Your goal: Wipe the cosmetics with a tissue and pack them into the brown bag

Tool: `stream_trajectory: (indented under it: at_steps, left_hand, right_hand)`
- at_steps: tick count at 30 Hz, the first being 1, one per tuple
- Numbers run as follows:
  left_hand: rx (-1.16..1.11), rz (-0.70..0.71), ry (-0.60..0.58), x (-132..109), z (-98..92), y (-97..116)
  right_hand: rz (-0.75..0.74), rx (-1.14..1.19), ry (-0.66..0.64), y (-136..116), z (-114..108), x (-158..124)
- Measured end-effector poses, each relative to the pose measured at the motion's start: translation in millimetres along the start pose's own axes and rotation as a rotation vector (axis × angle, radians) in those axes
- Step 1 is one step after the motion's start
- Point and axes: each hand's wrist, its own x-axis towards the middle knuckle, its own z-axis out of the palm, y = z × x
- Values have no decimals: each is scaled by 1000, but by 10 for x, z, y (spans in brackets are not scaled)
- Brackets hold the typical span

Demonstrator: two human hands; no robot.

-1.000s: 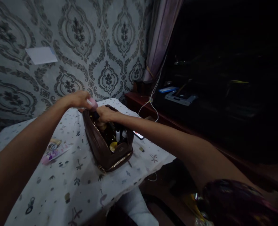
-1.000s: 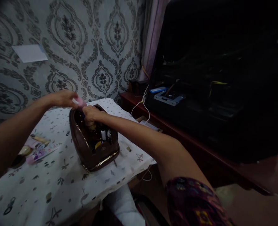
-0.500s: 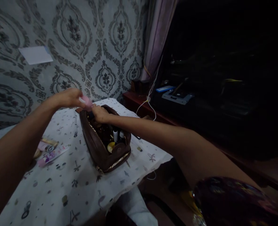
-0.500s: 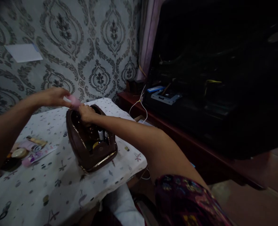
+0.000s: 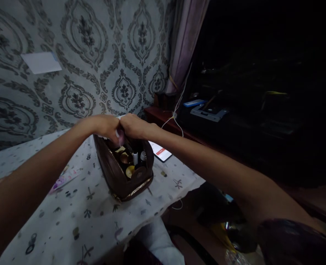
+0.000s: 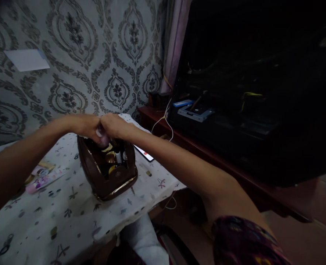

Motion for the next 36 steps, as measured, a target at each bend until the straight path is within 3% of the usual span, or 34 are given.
stream_trajectory:
  at_steps: [4, 9, 16, 18, 22, 25, 36]
  left_hand:
    - [32, -68, 17, 59, 141, 172]
    - [8, -111, -3, 72, 216, 261]
    - [58, -108, 39, -1, 205, 122]
    - [33, -103, 136, -114, 181, 42]
    - [-155, -188, 479, -421, 201, -66]
    - [-300, -335, 609, -608, 335, -100]
    - [-780, -444, 677, -826, 1077, -264]
  right_hand:
    - [19, -33, 65, 7, 59, 16]
    - [3, -63, 55, 3, 101, 50]
    - [15, -19, 4, -14, 82, 71]
    - [3, -35, -23, -52, 49, 63]
    - [-22, -58, -112, -171, 53, 30]
    - [31, -29, -183, -250, 134, 22]
    - [136, 36, -108, -235, 294, 100]
